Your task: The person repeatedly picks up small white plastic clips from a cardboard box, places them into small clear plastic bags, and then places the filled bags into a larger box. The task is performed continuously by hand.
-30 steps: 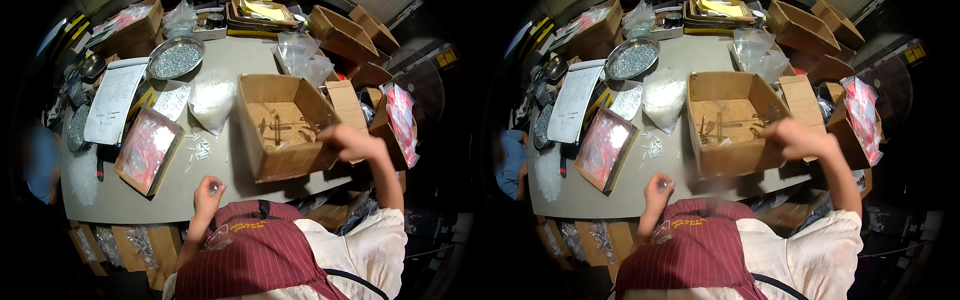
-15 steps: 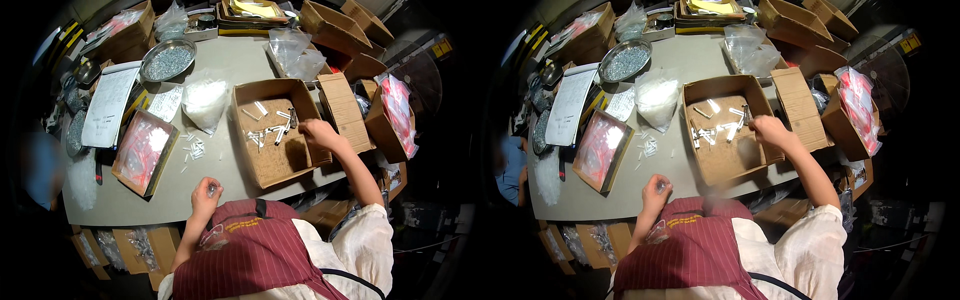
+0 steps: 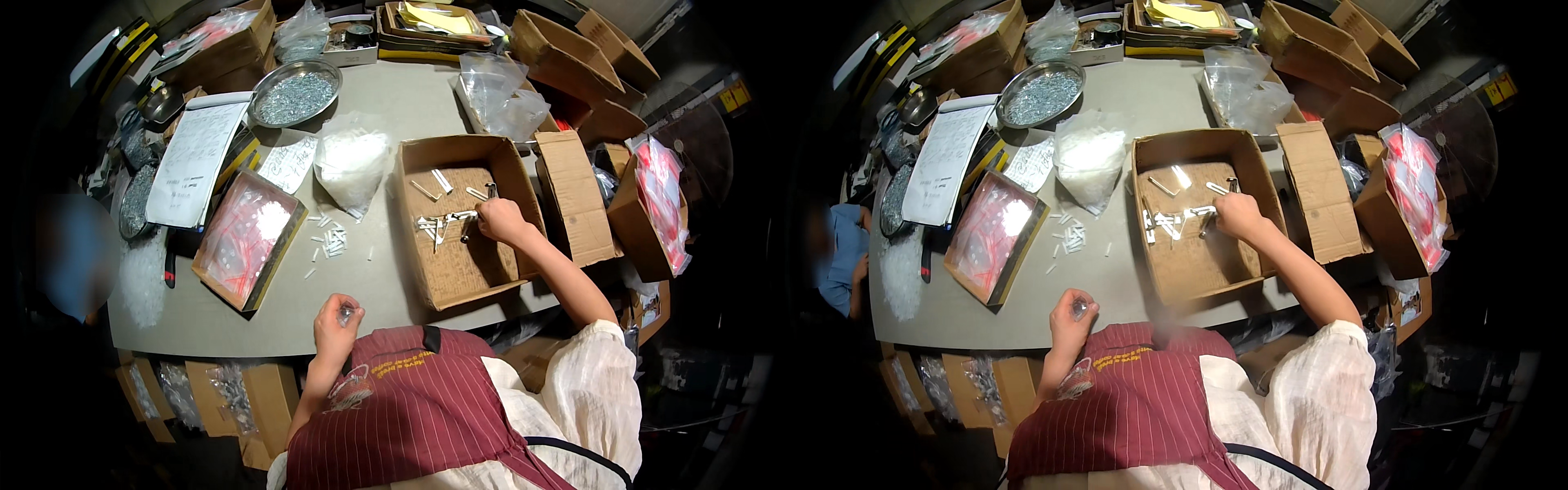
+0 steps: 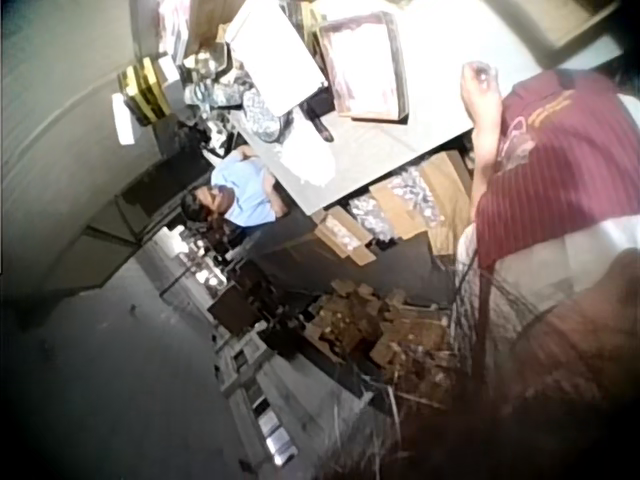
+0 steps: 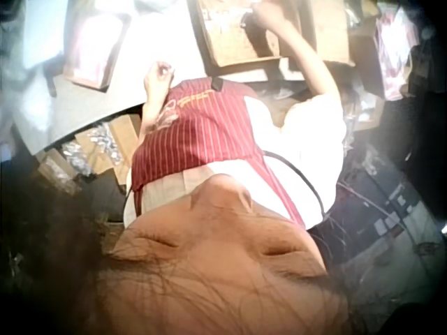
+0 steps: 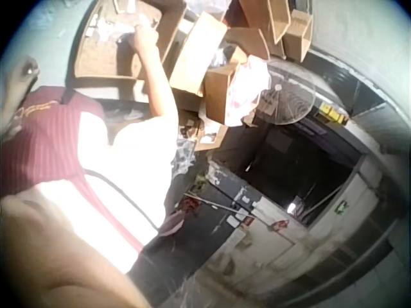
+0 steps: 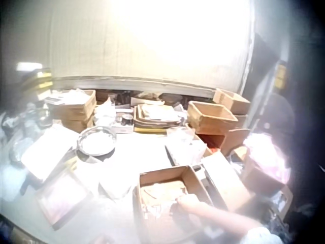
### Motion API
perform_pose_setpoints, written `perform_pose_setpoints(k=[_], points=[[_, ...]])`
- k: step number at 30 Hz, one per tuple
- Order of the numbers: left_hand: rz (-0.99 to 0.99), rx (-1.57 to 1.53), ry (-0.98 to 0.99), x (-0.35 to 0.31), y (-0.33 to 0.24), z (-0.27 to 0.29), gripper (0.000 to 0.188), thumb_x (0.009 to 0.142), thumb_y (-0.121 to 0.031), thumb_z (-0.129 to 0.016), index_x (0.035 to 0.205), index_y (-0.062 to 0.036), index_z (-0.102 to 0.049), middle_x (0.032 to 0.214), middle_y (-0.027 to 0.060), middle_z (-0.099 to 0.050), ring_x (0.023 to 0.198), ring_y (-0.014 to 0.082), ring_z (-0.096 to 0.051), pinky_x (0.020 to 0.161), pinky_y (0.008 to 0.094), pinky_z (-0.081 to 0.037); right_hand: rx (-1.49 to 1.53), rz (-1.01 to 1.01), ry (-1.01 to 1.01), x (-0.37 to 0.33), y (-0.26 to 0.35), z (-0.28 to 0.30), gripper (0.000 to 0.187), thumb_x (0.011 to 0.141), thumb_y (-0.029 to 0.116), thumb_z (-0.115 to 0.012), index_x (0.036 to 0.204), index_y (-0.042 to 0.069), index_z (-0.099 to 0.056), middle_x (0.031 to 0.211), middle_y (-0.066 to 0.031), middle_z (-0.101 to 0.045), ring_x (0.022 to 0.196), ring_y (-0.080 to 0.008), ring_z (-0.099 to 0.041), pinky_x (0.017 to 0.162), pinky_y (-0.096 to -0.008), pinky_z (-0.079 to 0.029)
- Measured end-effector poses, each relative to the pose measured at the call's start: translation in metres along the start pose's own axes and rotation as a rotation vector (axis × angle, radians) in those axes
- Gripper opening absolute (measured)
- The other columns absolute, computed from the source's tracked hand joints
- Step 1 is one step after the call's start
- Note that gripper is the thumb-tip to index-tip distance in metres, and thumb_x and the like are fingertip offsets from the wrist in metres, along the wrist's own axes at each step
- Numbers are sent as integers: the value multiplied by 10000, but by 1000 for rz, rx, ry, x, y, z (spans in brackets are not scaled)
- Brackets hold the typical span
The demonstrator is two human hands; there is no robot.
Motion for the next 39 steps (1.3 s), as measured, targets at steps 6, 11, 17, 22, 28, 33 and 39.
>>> perform_pose_setpoints(k=[6, 11, 17, 22, 28, 33, 39], points=[[69, -63, 14, 2, -7, -4, 149, 867, -42, -765, 934, -34, -632, 827, 63, -664, 772, 183, -637, 718, 314, -507, -76, -86, 123, -21, 8, 5, 196, 763, 232, -730, 808, 47, -685, 798, -172, -711, 784, -387, -708, 701, -494, -576], [13, -55, 75, 12, -22, -10, 158, 862, -61, -765, 949, -36, -635, 871, 95, -680, 818, 256, -662, 750, 361, -520, 71, 62, 25, -20, 34, 0, 193, 816, 210, -736, 857, 37, -660, 810, -171, -686, 800, -385, -697, 685, -502, -557], [-176, 24, 125, 32, -69, -9, 183, 854, -94, -774, 962, -41, -636, 900, 108, -693, 865, 310, -677, 770, 403, -529, 365, 42, -175, -25, 57, 57, 186, 828, 197, -666, 830, 20, -722, 776, -186, -704, 718, -349, -712, 650, -448, -553], [-111, -92, 217, 39, -104, -22, 180, 852, -93, -770, 959, -44, -633, 925, 116, -693, 904, 330, -682, 789, 405, -532, 799, 320, -383, -67, 143, 147, 99, 889, 96, -746, 890, 0, -724, 731, -107, -656, 600, -186, -644, 563, -314, -504], [-184, -165, 295, 34, -105, -31, 265, 766, 44, -651, 1018, -23, -599, 936, 182, -671, 920, 392, -668, 779, 421, -520, 596, 475, 154, -87, 218, 141, 324, 857, 98, -722, 1176, 60, -680, 784, -147, -678, 667, -349, -661, 611, -428, -525], [-225, -202, 318, 24, -106, -9, 277, 770, 75, -642, 1033, -7, -608, 968, 172, -693, 951, 339, -695, 815, 391, -533, 407, 516, 350, -85, 236, 134, 483, 835, 97, -719, 1308, 72, -623, 848, -144, -695, 724, -353, -680, 630, -449, -530], [-237, -320, 167, 16, -93, 32, 373, 840, 21, -708, 1211, -5, -682, 1142, 141, -739, 1071, 251, -715, 906, 335, -550, 580, 635, -150, -75, 254, 153, 210, 840, 24, -643, 1035, 97, -671, 957, -112, -627, 863, -354, -641, 709, -417, -530]])
Point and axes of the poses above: each hand's wrist, its own x-axis towards the middle knuckle, its own z-axis out of the back of the hand, y = z × x, the point moved 6 cm from there along x, towards the middle knuckle
